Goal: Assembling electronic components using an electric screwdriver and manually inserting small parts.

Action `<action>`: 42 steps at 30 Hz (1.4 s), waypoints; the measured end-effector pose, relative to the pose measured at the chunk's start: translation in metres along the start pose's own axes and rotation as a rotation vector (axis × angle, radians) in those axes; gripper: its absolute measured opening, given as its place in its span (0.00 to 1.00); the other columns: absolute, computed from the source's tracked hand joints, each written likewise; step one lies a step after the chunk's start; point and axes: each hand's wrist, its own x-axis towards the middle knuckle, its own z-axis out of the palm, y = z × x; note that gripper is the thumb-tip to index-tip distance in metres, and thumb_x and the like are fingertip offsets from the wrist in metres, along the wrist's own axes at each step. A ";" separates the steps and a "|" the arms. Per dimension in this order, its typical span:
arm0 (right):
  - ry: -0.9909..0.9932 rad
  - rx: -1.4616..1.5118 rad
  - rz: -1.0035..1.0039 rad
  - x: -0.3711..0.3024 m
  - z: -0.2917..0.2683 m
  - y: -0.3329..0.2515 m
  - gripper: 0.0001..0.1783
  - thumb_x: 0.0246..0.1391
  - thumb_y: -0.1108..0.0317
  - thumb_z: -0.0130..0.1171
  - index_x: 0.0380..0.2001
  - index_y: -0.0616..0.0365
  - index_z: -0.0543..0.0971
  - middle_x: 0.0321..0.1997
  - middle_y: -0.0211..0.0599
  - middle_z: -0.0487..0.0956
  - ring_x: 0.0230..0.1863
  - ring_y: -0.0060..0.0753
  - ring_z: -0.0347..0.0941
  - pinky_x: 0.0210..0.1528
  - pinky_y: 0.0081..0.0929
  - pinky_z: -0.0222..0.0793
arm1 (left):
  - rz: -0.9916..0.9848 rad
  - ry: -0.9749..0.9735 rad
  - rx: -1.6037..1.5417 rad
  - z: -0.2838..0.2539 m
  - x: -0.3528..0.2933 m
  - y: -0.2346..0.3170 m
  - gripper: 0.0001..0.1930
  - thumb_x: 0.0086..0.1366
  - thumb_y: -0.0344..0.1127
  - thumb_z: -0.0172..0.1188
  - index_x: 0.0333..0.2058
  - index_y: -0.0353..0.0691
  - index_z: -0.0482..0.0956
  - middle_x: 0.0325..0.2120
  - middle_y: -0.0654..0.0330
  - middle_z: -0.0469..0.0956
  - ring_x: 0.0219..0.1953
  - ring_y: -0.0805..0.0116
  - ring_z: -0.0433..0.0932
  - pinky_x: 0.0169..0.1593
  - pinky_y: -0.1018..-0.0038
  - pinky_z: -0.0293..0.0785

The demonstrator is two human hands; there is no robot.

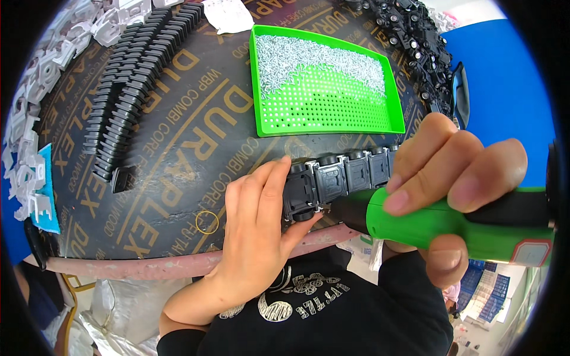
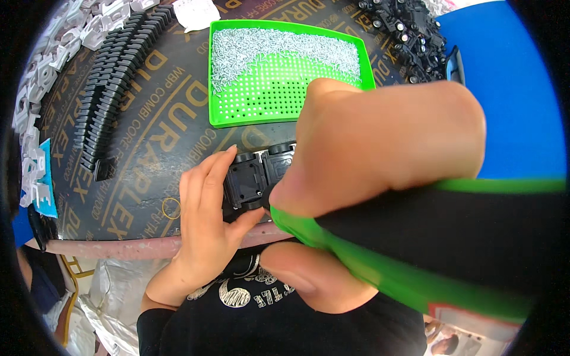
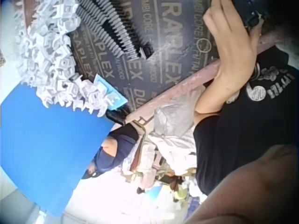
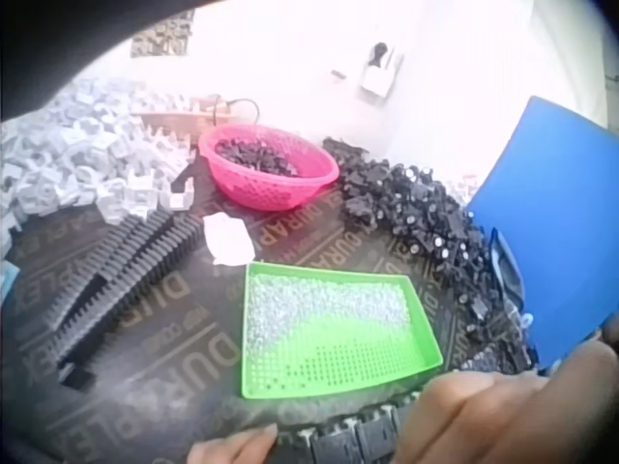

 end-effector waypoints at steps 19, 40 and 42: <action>-0.424 -0.005 0.148 0.015 -0.021 -0.024 0.23 0.47 0.63 0.70 0.39 0.53 0.66 0.25 0.41 0.77 0.23 0.33 0.66 0.27 0.26 0.63 | -0.010 -0.013 0.008 -0.001 0.001 0.000 0.42 0.45 0.28 0.73 0.60 0.31 0.62 0.51 0.47 0.67 0.48 0.48 0.66 0.52 0.58 0.65; 0.508 -0.424 0.255 0.018 -0.004 0.021 0.08 0.55 0.73 0.55 0.35 0.67 0.73 0.30 0.39 0.76 0.30 0.27 0.74 0.36 0.26 0.69 | -0.041 -0.010 -0.035 0.000 -0.001 -0.002 0.42 0.49 0.34 0.73 0.61 0.30 0.61 0.53 0.47 0.65 0.50 0.49 0.65 0.53 0.60 0.65; 0.492 -0.414 0.211 0.012 -0.003 0.041 0.10 0.56 0.71 0.57 0.38 0.67 0.72 0.29 0.37 0.77 0.26 0.22 0.74 0.33 0.22 0.70 | -0.031 0.000 -0.048 0.000 -0.001 -0.003 0.42 0.49 0.35 0.73 0.61 0.29 0.61 0.53 0.47 0.65 0.50 0.49 0.66 0.53 0.60 0.65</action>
